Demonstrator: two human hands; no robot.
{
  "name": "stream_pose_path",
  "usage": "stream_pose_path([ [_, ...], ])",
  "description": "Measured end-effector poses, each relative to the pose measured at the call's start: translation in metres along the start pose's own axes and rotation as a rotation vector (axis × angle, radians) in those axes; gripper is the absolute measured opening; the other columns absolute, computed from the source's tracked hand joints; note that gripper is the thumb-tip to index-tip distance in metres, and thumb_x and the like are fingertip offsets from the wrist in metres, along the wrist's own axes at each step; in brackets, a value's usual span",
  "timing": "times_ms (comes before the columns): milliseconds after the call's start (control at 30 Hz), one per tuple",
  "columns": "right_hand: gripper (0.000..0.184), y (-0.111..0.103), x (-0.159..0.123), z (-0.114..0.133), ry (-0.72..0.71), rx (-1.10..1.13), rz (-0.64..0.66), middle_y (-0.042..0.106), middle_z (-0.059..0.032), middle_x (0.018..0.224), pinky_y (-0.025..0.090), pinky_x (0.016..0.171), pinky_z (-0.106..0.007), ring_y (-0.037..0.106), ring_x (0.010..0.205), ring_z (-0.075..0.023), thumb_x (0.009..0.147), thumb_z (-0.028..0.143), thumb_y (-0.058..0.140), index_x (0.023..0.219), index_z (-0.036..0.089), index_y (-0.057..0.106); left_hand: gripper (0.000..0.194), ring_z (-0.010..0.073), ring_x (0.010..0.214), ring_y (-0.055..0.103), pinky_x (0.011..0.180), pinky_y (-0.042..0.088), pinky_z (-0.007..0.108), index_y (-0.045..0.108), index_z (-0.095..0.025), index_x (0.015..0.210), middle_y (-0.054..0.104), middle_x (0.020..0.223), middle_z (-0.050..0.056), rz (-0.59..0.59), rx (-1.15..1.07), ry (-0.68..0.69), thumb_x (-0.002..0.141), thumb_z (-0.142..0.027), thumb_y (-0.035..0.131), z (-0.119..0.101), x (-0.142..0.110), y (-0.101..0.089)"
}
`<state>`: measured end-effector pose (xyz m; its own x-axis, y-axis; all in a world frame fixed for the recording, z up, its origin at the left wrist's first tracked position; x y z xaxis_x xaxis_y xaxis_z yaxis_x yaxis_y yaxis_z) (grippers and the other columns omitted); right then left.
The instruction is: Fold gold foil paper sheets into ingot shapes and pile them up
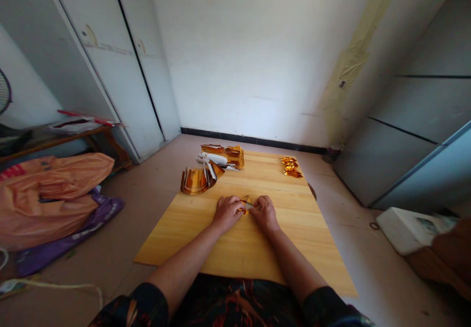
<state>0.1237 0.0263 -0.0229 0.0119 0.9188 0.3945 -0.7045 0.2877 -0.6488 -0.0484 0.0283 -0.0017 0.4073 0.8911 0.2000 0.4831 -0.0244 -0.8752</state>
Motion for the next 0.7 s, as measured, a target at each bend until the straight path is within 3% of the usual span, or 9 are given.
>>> stream_pose_path([
  [200, 0.014, 0.007, 0.002, 0.006, 0.028, -0.079, 0.032, 0.054, -0.0032, 0.086, 0.041, 0.077, -0.027, 0.049, 0.084, -0.0172, 0.063, 0.014, 0.066, 0.067, 0.02, 0.054, 0.016, 0.0195, 0.109, 0.049, 0.099, 0.028, 0.04, 0.067, -0.03, 0.09, 0.061, 0.111, -0.001, 0.004, 0.01, 0.0, 0.079, -0.023, 0.057, 0.001, 0.0, 0.001],
  [400, 0.018, -0.003, 0.009, -0.001, 0.038, -0.051, 0.084, 0.054, -0.0037, 0.087, 0.042, 0.079, -0.025, 0.051, 0.085, -0.0163, 0.059, 0.004, 0.055, 0.069, 0.019, 0.056, 0.019, 0.0195, 0.11, 0.048, 0.097, 0.028, 0.041, 0.067, -0.033, 0.093, 0.06, 0.114, 0.0, 0.031, 0.025, 0.056, 0.083, -0.025, 0.053, 0.003, -0.004, -0.004],
  [600, 0.018, -0.012, 0.008, -0.004, -0.003, 0.035, 0.073, 0.058, -0.0028, 0.082, 0.045, 0.072, -0.024, 0.056, 0.077, -0.0151, 0.066, 0.008, 0.049, 0.073, 0.019, 0.06, 0.03, 0.0217, 0.105, 0.048, 0.096, 0.024, 0.046, 0.063, -0.042, 0.105, 0.058, 0.108, 0.001, 0.038, 0.121, 0.106, 0.084, -0.023, 0.053, 0.002, -0.015, -0.011],
  [700, 0.022, -0.012, 0.001, 0.0, -0.008, 0.033, 0.137, 0.063, -0.0022, 0.079, 0.045, 0.072, -0.023, 0.058, 0.076, -0.0144, 0.07, 0.006, 0.047, 0.074, 0.019, 0.064, 0.029, 0.0226, 0.099, 0.048, 0.094, 0.024, 0.046, 0.065, -0.04, 0.104, 0.057, 0.098, 0.003, 0.029, 0.148, 0.093, 0.085, -0.024, 0.051, -0.005, -0.015, -0.012],
])
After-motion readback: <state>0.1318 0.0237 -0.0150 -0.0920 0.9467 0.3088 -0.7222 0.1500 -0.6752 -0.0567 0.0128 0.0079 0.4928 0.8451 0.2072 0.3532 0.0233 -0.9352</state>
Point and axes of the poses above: each hand's wrist, its own x-axis towards the middle knuckle, its own y-axis out of the palm, z = x × y, the point moved 1 cm from there along x, towards the middle knuckle
